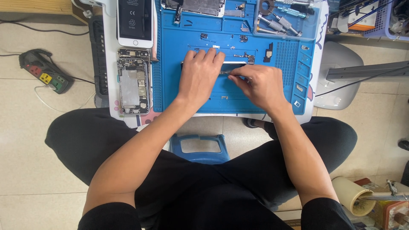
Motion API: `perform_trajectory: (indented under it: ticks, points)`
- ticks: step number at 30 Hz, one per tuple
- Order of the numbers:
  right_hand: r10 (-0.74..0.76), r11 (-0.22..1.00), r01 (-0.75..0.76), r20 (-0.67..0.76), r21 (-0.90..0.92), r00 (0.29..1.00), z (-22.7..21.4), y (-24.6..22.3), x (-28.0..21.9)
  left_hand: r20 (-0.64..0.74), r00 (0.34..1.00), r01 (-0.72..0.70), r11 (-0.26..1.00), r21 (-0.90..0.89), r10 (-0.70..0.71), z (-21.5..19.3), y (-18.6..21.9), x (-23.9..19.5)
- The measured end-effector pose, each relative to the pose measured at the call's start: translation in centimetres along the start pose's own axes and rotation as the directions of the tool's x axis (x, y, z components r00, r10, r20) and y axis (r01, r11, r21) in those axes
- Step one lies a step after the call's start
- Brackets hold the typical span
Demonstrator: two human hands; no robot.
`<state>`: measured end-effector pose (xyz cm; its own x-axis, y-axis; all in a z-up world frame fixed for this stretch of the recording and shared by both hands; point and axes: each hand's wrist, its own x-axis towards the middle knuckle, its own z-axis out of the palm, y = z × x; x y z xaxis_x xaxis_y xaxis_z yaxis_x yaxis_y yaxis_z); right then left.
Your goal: The person disassembles a smartphone on a blue work mat, using tweezers and a screwdriver to remove screws and disconnect internal components. They lift the phone's back cover and carefully separate parts, placing them on the mat.
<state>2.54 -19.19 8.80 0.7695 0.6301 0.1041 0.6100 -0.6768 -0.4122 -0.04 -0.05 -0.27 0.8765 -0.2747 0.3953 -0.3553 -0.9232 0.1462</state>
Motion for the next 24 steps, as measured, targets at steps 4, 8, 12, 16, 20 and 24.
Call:
perform_trajectory:
  ticks: [4, 8, 12, 16, 20, 24]
  points:
    - [-0.005, 1.0, 0.005, -0.018, 0.01, 1.0, 0.12, 0.08, -0.01, -0.011, 1.0, -0.009, 1.0, 0.009, 0.009, -0.42, -0.03, 0.07]
    - [-0.007, 1.0, 0.007, -0.01, -0.005, 1.0, 0.06, 0.03, 0.09, -0.012, 1.0, -0.008, 1.0, 0.01, 0.008, -0.22, -0.12, 0.19]
    - [-0.011, 1.0, 0.011, -0.006, -0.009, 1.0, 0.06, -0.07, 0.04, -0.009, 1.0, -0.006, 1.0, 0.015, 0.006, -0.23, -0.05, 0.11]
    - [-0.014, 1.0, 0.014, -0.005, -0.005, 1.0, 0.02, -0.09, 0.0, -0.017, 1.0, -0.007, 1.0, 0.02, 0.007, -0.25, -0.03, 0.1]
    - [-0.018, 1.0, 0.018, 0.018, 0.022, 1.0, 0.0, -0.12, -0.16, -0.017, 1.0, -0.005, 1.0, 0.019, 0.005, 0.26, -0.07, 0.03]
    - [-0.03, 1.0, 0.03, 0.047, 0.007, 0.998, -0.08, -0.45, -0.18, -0.022, 1.0, -0.004, 1.0, 0.015, 0.005, 0.08, -0.06, 0.08]
